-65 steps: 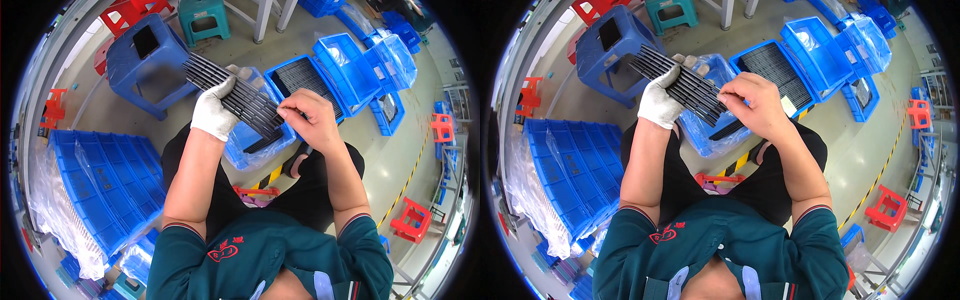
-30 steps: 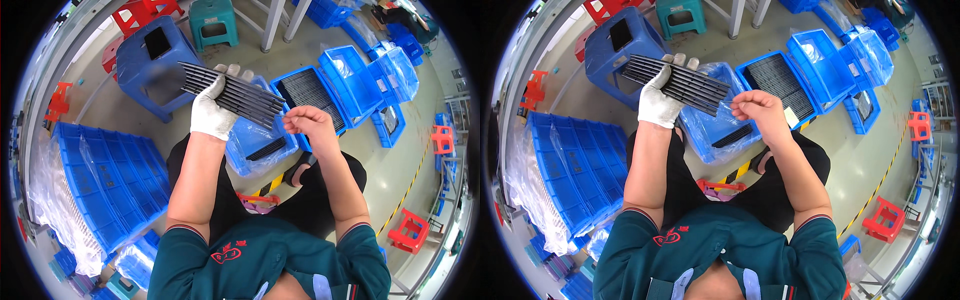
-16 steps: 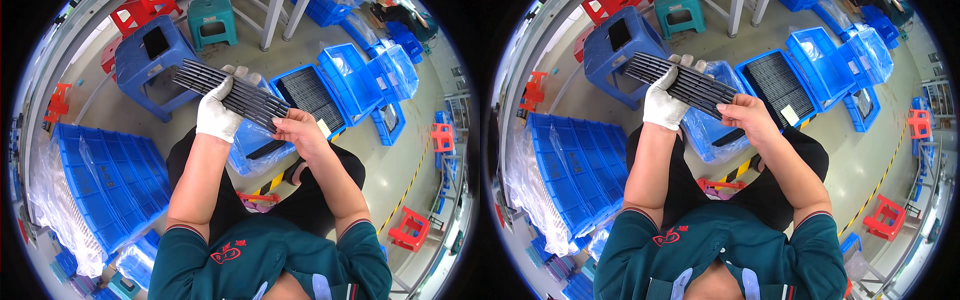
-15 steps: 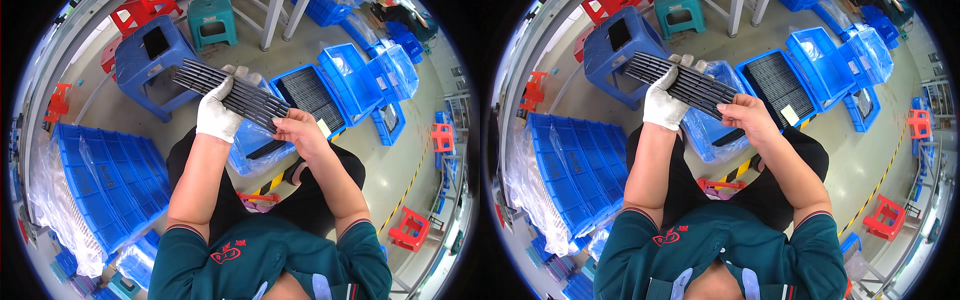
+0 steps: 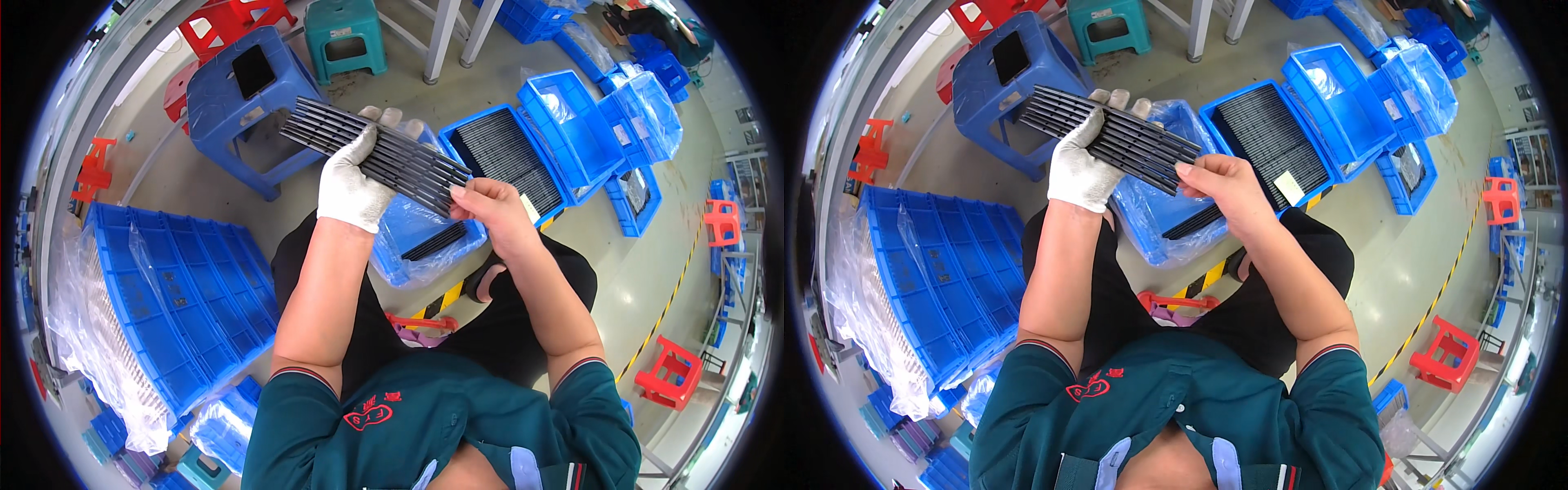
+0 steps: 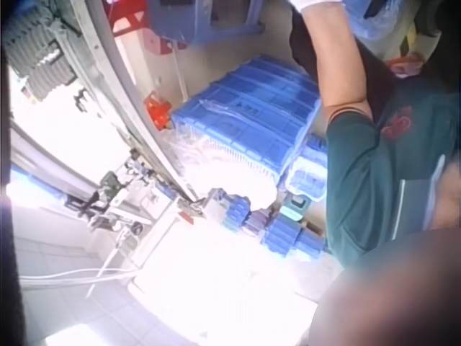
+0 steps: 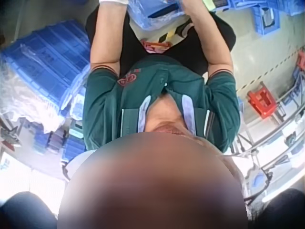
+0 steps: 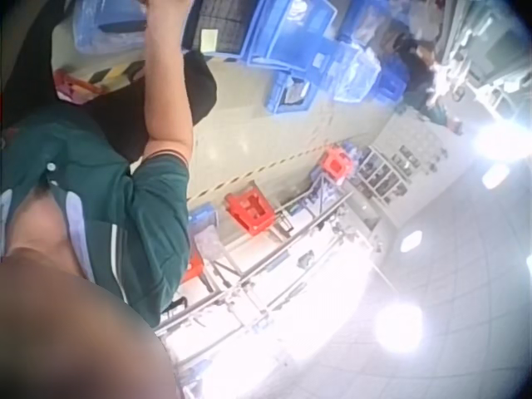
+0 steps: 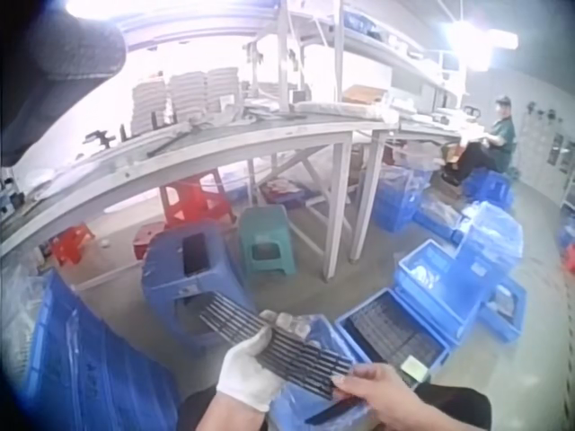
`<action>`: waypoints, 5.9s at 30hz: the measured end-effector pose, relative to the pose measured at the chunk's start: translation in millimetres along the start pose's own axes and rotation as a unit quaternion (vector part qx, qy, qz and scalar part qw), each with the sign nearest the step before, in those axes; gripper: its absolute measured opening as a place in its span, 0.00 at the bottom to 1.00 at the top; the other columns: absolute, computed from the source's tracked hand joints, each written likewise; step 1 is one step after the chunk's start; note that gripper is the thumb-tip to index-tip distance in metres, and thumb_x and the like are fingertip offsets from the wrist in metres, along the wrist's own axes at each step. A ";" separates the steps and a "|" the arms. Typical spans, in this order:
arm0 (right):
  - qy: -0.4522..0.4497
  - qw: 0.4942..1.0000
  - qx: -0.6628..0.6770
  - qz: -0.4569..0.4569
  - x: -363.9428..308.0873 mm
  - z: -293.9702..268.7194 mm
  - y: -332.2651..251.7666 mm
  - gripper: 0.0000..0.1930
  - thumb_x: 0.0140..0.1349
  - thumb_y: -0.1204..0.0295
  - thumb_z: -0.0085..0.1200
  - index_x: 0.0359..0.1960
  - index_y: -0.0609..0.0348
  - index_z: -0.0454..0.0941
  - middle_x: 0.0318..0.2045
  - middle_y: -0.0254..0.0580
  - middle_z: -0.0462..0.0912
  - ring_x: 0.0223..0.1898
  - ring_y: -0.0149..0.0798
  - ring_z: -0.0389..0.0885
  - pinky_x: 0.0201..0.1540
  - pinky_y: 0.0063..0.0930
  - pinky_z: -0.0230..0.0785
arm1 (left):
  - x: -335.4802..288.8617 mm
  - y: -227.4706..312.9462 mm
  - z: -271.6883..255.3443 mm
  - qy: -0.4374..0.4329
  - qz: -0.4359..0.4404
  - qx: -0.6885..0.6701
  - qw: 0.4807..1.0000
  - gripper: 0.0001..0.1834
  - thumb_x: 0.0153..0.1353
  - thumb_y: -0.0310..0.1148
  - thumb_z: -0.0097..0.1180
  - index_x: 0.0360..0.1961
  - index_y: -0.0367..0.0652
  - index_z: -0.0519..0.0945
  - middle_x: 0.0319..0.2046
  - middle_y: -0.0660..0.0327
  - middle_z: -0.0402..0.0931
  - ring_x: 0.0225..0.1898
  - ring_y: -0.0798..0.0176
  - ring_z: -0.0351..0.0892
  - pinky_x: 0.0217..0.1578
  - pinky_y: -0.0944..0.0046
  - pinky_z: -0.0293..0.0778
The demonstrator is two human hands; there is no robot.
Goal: Inspecting and sorting a batch of small black metal pins into a blue plastic crate.
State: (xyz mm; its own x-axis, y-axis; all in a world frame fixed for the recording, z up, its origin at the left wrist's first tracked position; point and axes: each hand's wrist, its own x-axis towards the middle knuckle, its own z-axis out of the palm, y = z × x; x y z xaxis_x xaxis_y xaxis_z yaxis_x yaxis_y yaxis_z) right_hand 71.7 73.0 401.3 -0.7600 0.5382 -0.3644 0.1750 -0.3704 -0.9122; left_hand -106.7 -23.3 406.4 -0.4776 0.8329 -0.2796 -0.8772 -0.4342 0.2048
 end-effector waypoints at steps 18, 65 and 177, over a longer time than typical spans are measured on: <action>0.081 0.872 -0.346 -0.338 -14.5 -0.5 -25.7 0.05 0.57 0.78 0.59 0.35 0.61 0.83 0.28 0.36 0.79 0.29 0.30 0.77 0.32 0.21 0.67 | -0.9 -6.9 2.7 0.041 -0.021 0.021 0.999 0.11 0.68 0.27 0.41 0.49 0.42 0.73 0.48 0.50 0.76 0.52 0.41 0.75 0.52 0.36 0.71; 0.053 0.816 -0.437 -0.375 -14.9 4.7 -36.3 0.04 0.48 0.74 0.63 0.23 0.57 0.78 0.20 0.38 0.76 0.24 0.43 0.75 0.29 0.33 0.67 | -0.1 -11.6 -3.7 0.009 -0.052 -0.006 0.999 0.12 0.69 0.26 0.40 0.50 0.41 0.71 0.49 0.48 0.74 0.55 0.39 0.72 0.55 0.37 0.69; 0.041 0.812 -0.412 -0.410 -19.5 0.3 -36.7 0.05 0.50 0.78 0.64 0.25 0.60 0.79 0.22 0.37 0.78 0.26 0.37 0.75 0.29 0.27 0.65 | 3.8 -14.9 -8.7 -0.090 -0.051 -0.067 0.992 0.11 0.70 0.27 0.39 0.50 0.41 0.70 0.51 0.49 0.71 0.60 0.41 0.66 0.61 0.41 0.63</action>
State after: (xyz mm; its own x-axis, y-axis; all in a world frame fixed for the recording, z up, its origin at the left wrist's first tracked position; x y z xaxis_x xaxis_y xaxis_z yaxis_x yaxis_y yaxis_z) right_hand 79.9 75.9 442.0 -0.7944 0.4087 0.4493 0.0157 0.7533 -0.6575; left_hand -95.8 -16.7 394.1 -0.3809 0.9170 -0.1180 -0.9246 -0.3772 0.0535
